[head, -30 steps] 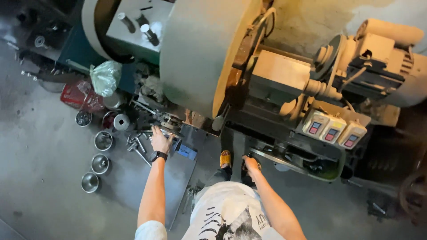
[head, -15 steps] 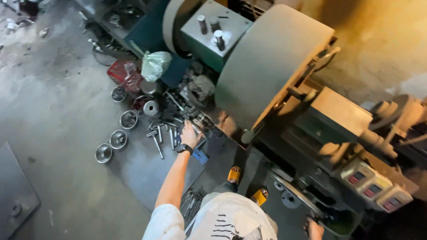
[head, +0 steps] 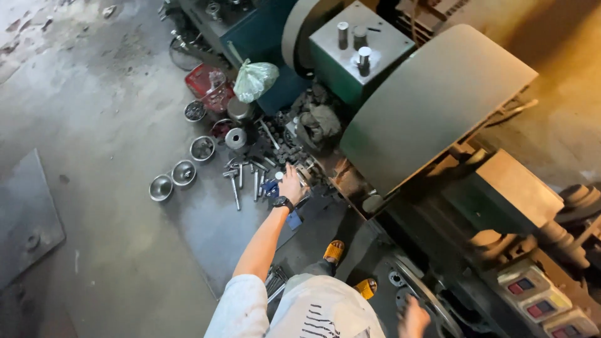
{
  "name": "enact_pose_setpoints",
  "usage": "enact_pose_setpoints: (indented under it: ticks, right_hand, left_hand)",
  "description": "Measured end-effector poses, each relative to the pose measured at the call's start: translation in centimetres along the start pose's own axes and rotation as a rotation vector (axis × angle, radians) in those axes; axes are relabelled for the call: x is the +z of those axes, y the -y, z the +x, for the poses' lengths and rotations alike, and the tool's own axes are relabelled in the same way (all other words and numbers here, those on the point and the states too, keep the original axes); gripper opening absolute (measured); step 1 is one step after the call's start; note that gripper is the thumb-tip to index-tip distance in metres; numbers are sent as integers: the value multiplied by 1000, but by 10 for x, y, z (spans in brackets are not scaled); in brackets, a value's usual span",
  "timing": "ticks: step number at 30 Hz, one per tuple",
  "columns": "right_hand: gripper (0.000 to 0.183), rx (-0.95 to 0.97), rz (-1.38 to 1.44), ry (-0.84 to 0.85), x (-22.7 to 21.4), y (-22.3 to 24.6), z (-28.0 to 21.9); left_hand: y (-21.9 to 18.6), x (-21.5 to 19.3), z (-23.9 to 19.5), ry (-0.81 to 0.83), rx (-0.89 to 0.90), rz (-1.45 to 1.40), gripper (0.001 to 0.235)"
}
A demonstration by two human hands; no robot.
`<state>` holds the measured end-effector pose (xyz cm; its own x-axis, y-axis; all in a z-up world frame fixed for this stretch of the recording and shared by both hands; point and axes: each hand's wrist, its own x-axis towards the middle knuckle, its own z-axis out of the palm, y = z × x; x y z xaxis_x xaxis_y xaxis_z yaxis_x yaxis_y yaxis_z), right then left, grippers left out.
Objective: Operating a cylindrical grinder by adjusting handwheels, pressing control buttons, and positioning a metal workpiece for machining.
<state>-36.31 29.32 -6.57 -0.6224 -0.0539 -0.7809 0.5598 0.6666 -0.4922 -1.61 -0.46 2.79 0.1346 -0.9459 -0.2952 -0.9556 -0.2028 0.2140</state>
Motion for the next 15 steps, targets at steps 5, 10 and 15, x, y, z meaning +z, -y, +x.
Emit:
enact_pose_setpoints:
  ticks: [5,10,15]
  right_hand:
    - [19,-10,109,300,70,5,-23]
    - [20,33,1,462,82,-7,0]
    - [13,38,93,365,0,27,-52]
  left_hand:
    - [1,-4,-6,27,-5,-4,86]
    - [3,5,-1,19,0,17,87]
    - [4,3,1,47,-6,20,90]
